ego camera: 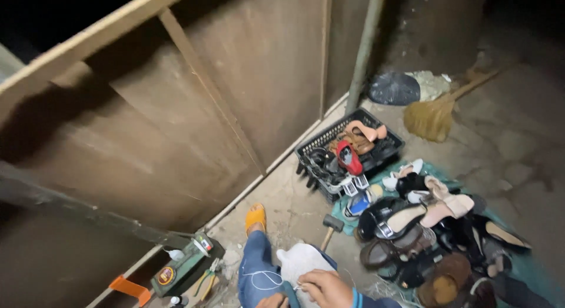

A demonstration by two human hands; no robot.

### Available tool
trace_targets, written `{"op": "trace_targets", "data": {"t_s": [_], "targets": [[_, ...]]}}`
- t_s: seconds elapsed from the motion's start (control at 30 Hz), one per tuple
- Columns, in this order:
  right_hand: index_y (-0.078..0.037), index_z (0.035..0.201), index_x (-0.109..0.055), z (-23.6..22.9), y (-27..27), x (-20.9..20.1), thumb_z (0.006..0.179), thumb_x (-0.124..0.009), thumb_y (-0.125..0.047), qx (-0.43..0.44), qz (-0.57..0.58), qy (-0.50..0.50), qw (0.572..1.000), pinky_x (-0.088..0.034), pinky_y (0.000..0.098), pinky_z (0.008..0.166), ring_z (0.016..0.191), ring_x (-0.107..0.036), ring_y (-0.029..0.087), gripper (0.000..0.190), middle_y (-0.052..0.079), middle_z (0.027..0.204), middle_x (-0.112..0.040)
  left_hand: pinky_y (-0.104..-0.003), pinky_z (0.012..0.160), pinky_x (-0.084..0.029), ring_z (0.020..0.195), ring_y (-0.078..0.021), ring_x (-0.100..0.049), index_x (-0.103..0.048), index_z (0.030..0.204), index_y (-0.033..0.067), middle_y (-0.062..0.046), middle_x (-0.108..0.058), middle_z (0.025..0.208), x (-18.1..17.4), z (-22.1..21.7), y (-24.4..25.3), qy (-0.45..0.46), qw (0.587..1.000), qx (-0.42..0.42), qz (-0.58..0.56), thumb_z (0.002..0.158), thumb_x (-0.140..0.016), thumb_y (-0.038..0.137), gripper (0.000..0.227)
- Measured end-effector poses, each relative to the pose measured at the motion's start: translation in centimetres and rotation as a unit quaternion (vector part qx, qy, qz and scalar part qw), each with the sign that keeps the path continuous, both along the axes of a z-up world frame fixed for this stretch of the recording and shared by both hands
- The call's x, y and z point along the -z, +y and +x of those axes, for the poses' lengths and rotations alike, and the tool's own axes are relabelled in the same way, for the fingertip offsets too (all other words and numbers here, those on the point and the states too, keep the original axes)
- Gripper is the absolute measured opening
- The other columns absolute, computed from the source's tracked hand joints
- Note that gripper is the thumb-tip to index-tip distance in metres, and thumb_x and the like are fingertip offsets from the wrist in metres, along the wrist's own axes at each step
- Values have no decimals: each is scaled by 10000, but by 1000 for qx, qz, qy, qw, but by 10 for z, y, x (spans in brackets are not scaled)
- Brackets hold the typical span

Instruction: Hand-sewing a shoe sole to the upper part of a shoe using a needle and thread.

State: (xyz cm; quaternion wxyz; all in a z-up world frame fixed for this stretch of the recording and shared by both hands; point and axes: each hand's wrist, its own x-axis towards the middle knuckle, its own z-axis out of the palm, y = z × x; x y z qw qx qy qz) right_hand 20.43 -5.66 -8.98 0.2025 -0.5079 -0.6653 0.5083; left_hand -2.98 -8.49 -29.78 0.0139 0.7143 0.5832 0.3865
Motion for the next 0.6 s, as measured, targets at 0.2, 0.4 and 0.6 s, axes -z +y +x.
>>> {"op": "trace_targets", "data": {"t_s": [0.2, 0.4, 0.6], "targets": [[-163, 1177, -711, -10, -1, -8, 1024, -592, -281, -60, 112, -48, 991, -523, 513, 748, 922, -687, 374, 226, 100, 1071, -753, -278, 479, -444, 413, -132, -541, -703, 616, 314, 92, -639, 499, -102, 4, -14, -38, 996, -13, -80, 715, -670, 293, 107], [-214, 1064, -590, -12, -4, -58, 1008, -590, -261, -80, 166, -106, 977, -466, 527, 633, 751, -659, 445, 73, 132, 823, -697, -298, 716, -528, 720, -181, -724, -764, 870, 295, 8, -742, 752, -267, 13, -23, -44, 960, 12, -276, 903, -657, 349, 125], [-242, 1208, -603, -7, -21, -59, 1008, -585, -309, -68, 196, -98, 973, -529, 465, 710, 841, -726, 375, 212, 91, 969, -760, -403, 732, -517, 788, -290, -668, -721, 1007, 133, -51, -735, 890, -251, 6, -29, 21, 979, 127, -159, 1007, -582, 220, 163]]}}
